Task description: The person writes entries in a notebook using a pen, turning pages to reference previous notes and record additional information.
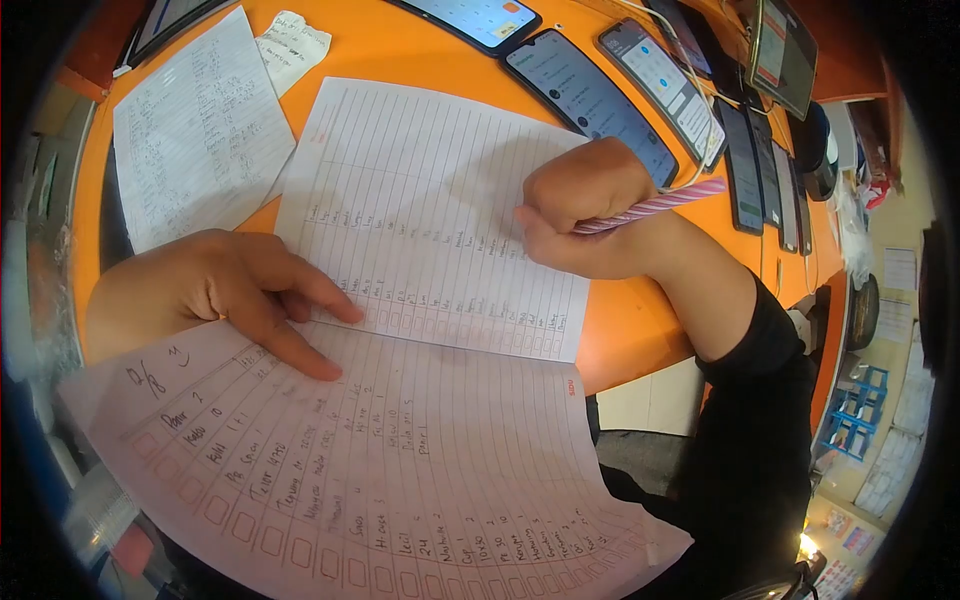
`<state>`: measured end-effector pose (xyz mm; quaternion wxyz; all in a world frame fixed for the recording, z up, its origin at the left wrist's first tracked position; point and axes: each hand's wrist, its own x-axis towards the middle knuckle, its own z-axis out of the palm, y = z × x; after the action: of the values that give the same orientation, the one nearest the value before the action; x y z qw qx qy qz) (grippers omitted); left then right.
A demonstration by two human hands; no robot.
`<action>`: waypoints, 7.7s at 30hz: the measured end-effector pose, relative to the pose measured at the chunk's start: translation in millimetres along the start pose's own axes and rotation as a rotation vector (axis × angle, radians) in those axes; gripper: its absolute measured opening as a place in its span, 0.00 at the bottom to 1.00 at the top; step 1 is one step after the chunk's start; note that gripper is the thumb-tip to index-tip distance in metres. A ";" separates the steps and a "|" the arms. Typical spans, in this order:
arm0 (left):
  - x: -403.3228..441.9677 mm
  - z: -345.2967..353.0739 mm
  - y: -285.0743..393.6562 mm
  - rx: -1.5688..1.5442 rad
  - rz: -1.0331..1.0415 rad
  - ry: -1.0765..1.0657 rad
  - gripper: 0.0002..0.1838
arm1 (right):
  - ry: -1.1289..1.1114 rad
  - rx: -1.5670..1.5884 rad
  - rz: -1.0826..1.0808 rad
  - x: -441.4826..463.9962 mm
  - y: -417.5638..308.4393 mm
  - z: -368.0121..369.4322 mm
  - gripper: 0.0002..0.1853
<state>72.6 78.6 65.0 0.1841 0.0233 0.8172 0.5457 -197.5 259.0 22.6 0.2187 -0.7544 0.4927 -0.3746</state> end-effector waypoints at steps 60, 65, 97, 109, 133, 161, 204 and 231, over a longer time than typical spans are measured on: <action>-5.4 -10.3 -5.8 -0.306 -0.363 0.609 0.28 | 0.180 -0.075 -0.030 -15.4 13.7 0.6 0.32; -6.5 -11.2 -7.9 -0.310 -0.362 0.602 0.28 | 0.175 -0.030 -0.056 -13.8 15.0 1.2 0.33; -10.3 -24.0 -16.2 0.075 0.135 -0.087 0.16 | 0.054 0.042 0.064 -6.5 -3.0 2.2 0.21; -9.9 -24.5 -18.8 0.047 0.149 -0.128 0.15 | 0.028 0.005 -0.006 -5.9 -1.2 2.7 0.19; -10.2 -22.8 -21.1 -0.002 0.167 -0.097 0.15 | 0.063 -0.001 -0.007 -5.0 0.2 2.3 0.19; -8.0 -23.6 -12.1 0.019 0.123 -0.105 0.14 | 0.031 0.090 -0.015 -9.3 1.2 -0.7 0.17; -22.2 -24.1 -25.0 -0.225 0.059 -0.045 0.15 | 0.093 0.264 0.247 -19.3 -0.8 -7.1 0.22; -11.9 -15.6 -14.9 -0.399 -0.325 0.551 0.15 | 0.089 -0.030 0.172 -26.4 8.7 -4.1 0.27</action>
<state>80.9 55.9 60.2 0.0424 -0.2904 0.7069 0.6435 -211.9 279.4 9.9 0.2166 -0.6952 0.5705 -0.3799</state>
